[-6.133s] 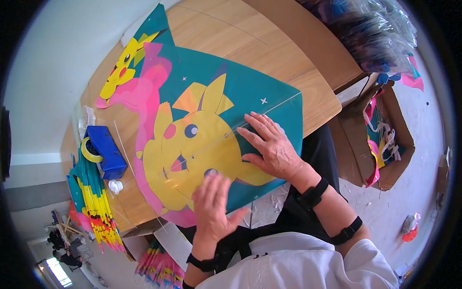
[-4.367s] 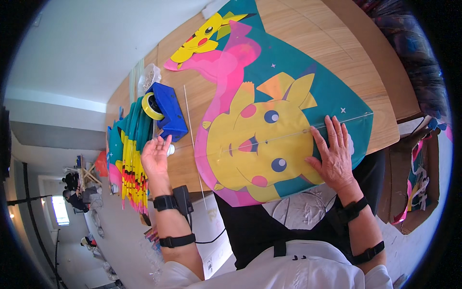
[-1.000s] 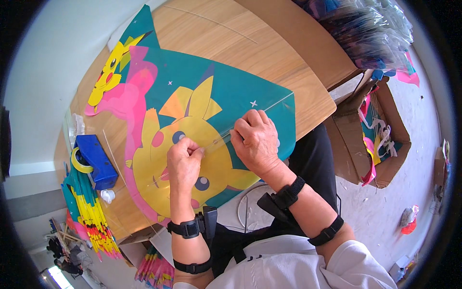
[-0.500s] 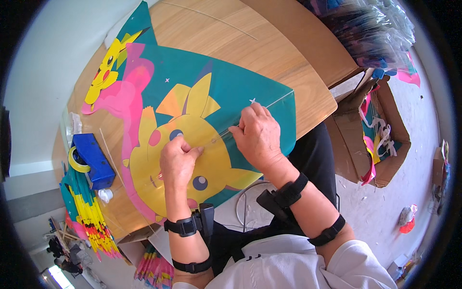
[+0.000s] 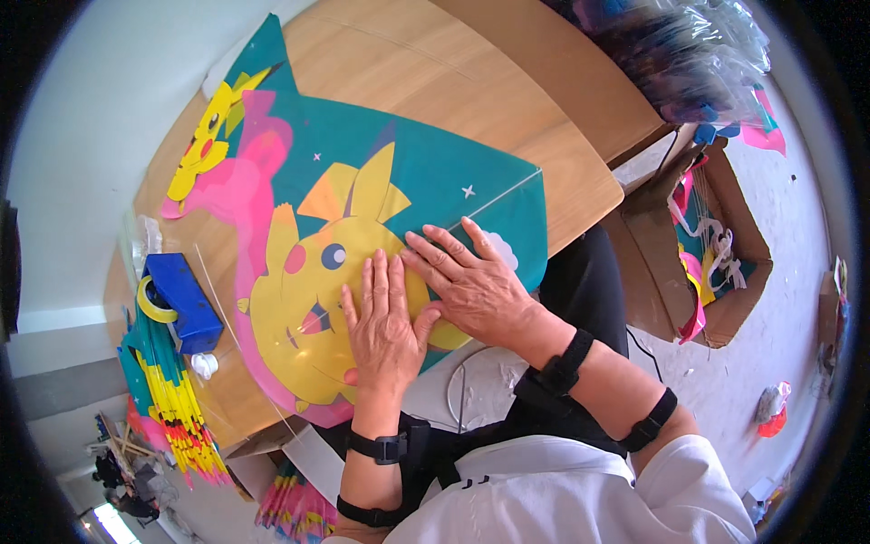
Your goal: The recorder is assembling cartoon-themed kites by attaching strings and securing the plastic film.
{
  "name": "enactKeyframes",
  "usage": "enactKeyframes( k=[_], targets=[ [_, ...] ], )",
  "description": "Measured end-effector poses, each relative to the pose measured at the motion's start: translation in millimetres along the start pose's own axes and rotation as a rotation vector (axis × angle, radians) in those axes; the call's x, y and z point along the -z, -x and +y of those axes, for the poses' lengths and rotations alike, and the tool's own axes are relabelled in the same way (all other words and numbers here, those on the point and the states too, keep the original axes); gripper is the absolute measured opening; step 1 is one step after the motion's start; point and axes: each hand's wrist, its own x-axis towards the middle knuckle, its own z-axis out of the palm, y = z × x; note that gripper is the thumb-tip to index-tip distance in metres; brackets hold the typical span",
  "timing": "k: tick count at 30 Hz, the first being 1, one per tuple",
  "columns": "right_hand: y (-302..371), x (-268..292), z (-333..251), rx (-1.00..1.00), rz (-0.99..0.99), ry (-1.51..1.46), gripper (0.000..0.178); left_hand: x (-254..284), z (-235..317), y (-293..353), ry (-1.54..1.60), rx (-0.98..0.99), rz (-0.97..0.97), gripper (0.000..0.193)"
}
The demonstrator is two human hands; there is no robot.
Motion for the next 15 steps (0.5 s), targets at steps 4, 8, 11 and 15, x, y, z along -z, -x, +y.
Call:
enactKeyframes(
  k=[4, 8, 11, 15],
  targets=[
    [7, 9, 16, 0.067, -0.011, 0.020, 0.076, 10, -12, 14, -0.061, 0.026, -0.021, 0.075],
    [20, 17, 27, 0.024, -0.001, 0.024, 0.078, 12, -38, 39, -0.088, 0.137, -0.008, 0.078],
    [33, 19, 33, -0.086, 0.023, 0.031, 0.078, 13, -53, 60, -0.111, 0.247, 0.017, 0.081],
    [58, 25, 43, -0.317, 0.452, -0.166, 0.044, 17, -56, 73, -0.088, 0.353, 0.083, 0.081]
  ],
)
